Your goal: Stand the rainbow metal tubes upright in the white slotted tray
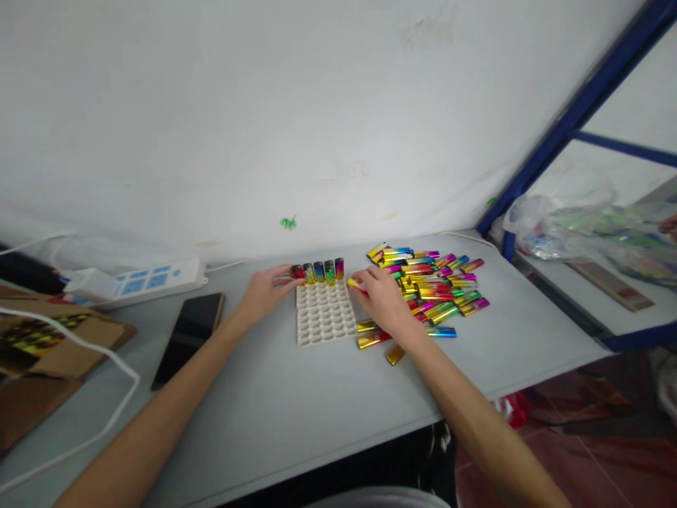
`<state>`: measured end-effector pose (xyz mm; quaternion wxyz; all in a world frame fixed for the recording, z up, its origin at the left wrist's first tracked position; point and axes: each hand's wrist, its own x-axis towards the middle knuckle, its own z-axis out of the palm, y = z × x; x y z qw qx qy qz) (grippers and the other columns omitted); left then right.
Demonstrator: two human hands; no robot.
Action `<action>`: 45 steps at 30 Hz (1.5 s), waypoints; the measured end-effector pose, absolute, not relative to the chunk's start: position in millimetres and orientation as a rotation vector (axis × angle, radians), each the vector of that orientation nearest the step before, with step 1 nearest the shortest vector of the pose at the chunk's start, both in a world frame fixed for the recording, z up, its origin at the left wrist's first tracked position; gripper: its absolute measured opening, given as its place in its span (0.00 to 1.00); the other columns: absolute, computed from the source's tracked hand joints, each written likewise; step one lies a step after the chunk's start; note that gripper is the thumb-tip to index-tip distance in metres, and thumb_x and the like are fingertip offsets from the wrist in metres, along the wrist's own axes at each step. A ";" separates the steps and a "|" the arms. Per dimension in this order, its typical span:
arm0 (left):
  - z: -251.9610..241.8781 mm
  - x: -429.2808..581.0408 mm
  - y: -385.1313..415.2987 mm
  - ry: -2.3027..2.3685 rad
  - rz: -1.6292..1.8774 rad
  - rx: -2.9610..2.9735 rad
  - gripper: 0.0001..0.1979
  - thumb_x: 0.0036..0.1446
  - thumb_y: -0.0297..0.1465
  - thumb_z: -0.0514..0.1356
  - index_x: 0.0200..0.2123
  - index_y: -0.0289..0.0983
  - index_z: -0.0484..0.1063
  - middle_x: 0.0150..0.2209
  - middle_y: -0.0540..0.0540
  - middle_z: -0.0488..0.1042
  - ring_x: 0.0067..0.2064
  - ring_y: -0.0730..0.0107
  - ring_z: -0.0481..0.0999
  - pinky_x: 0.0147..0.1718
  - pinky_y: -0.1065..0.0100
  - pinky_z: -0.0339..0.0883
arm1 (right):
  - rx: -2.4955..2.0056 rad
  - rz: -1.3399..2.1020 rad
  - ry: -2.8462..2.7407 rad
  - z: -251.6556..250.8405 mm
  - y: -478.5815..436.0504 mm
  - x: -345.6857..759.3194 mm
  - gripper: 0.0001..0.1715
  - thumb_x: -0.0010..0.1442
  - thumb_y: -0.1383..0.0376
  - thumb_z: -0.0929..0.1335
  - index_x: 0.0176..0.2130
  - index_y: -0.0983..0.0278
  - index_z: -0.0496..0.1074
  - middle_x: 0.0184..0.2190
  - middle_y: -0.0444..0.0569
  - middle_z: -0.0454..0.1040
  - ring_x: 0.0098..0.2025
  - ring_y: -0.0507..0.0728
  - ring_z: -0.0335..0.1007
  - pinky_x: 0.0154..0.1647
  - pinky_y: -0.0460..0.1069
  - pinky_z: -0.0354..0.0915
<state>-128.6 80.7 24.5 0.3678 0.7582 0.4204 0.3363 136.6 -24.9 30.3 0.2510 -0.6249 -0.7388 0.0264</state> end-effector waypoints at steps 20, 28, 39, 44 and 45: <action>-4.3 -135.1 24.8 1.266 1.078 2.095 0.34 0.68 0.43 0.60 0.72 0.39 0.58 0.62 0.34 0.74 0.59 0.55 0.78 0.60 0.47 0.74 | -1.245 0.812 -1.299 30.6 -15.6 175.4 0.22 0.57 0.52 0.79 0.45 0.62 0.79 0.44 0.51 0.82 0.41 0.56 0.77 0.40 0.50 0.71; 2.8 -135.2 14.7 1.310 1.116 2.336 0.27 0.70 0.36 0.56 0.70 0.39 0.62 0.57 0.38 0.78 0.56 0.55 0.80 0.60 0.51 0.73 | -1.024 1.240 -0.813 41.4 -20.8 148.4 0.25 0.46 0.52 0.83 0.41 0.60 0.81 0.42 0.51 0.83 0.44 0.57 0.77 0.43 0.50 0.73; 9.7 -135.1 16.0 1.178 1.170 2.452 0.13 0.69 0.34 0.55 0.40 0.41 0.81 0.42 0.43 0.83 0.46 0.57 0.81 0.53 0.54 0.76 | -1.111 1.326 -1.169 39.9 -34.5 122.0 0.27 0.64 0.37 0.68 0.41 0.56 0.67 0.22 0.34 0.55 0.19 0.49 0.44 0.18 0.44 0.45; 6.6 -134.9 17.5 1.103 1.106 2.448 0.13 0.68 0.35 0.56 0.39 0.41 0.81 0.41 0.43 0.83 0.45 0.59 0.81 0.52 0.56 0.76 | -1.375 0.696 -1.438 31.0 -35.4 121.0 0.34 0.67 0.41 0.65 0.22 0.59 0.55 0.19 0.38 0.52 0.24 0.49 0.48 0.25 0.48 0.46; 5.9 -135.1 18.0 1.097 1.108 2.455 0.13 0.69 0.35 0.56 0.39 0.41 0.81 0.41 0.43 0.83 0.45 0.59 0.81 0.52 0.56 0.76 | -1.411 0.630 -1.447 30.4 -35.4 121.1 0.33 0.66 0.44 0.66 0.21 0.59 0.53 0.19 0.38 0.51 0.24 0.49 0.47 0.25 0.48 0.44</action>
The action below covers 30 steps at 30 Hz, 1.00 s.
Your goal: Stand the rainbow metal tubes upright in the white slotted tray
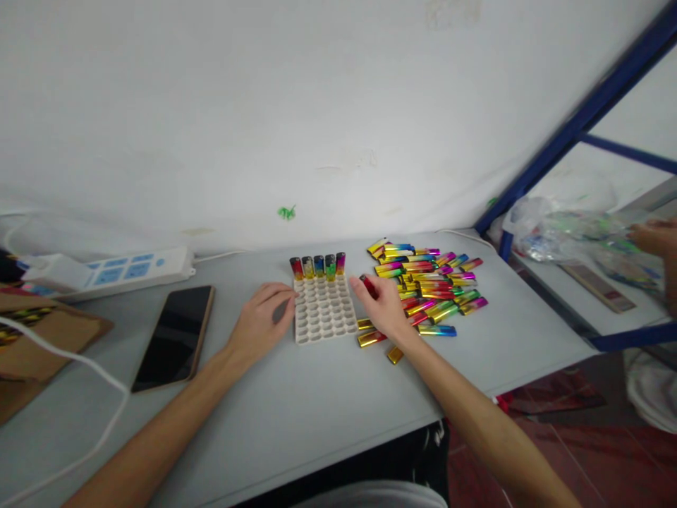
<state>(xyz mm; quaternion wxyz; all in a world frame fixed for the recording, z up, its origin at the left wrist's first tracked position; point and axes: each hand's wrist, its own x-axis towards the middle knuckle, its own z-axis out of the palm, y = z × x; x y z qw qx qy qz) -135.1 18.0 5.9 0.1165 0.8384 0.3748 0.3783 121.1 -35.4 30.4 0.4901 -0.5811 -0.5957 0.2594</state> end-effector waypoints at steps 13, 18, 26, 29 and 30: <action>8.8 -134.1 15.7 1.134 1.111 2.438 0.12 0.69 0.36 0.57 0.39 0.41 0.80 0.41 0.44 0.83 0.46 0.58 0.80 0.51 0.56 0.75 | -1.443 0.621 -1.474 33.3 -38.3 115.2 0.29 0.67 0.48 0.66 0.23 0.60 0.57 0.19 0.37 0.51 0.24 0.50 0.49 0.27 0.48 0.45; 20.2 -131.0 6.9 1.225 1.161 2.277 0.11 0.68 0.39 0.60 0.41 0.42 0.82 0.38 0.47 0.82 0.38 0.64 0.79 0.46 0.60 0.75 | -1.247 0.870 -1.518 29.9 -36.2 113.1 0.21 0.68 0.47 0.68 0.38 0.62 0.72 0.29 0.41 0.69 0.31 0.52 0.62 0.32 0.46 0.58; 17.9 -123.2 3.5 1.054 1.167 1.860 0.14 0.58 0.43 0.70 0.44 0.42 0.85 0.38 0.45 0.81 0.37 0.63 0.79 0.40 0.61 0.76 | -1.004 1.394 -1.668 28.3 -40.9 109.3 0.24 0.71 0.47 0.67 0.46 0.64 0.78 0.30 0.45 0.79 0.28 0.53 0.71 0.31 0.47 0.67; 13.5 -118.8 0.9 0.991 1.101 1.783 0.15 0.56 0.43 0.72 0.43 0.43 0.86 0.39 0.43 0.82 0.40 0.60 0.80 0.43 0.59 0.77 | -1.081 1.355 -1.735 31.4 -45.0 105.3 0.23 0.70 0.47 0.68 0.43 0.64 0.80 0.25 0.43 0.79 0.24 0.52 0.70 0.26 0.46 0.64; 12.9 -117.8 0.0 0.977 1.087 1.769 0.14 0.56 0.43 0.72 0.42 0.43 0.87 0.40 0.43 0.82 0.41 0.59 0.81 0.45 0.58 0.77 | -1.109 1.321 -1.763 31.8 -45.9 104.1 0.22 0.70 0.48 0.69 0.42 0.63 0.81 0.24 0.43 0.78 0.22 0.52 0.68 0.25 0.45 0.62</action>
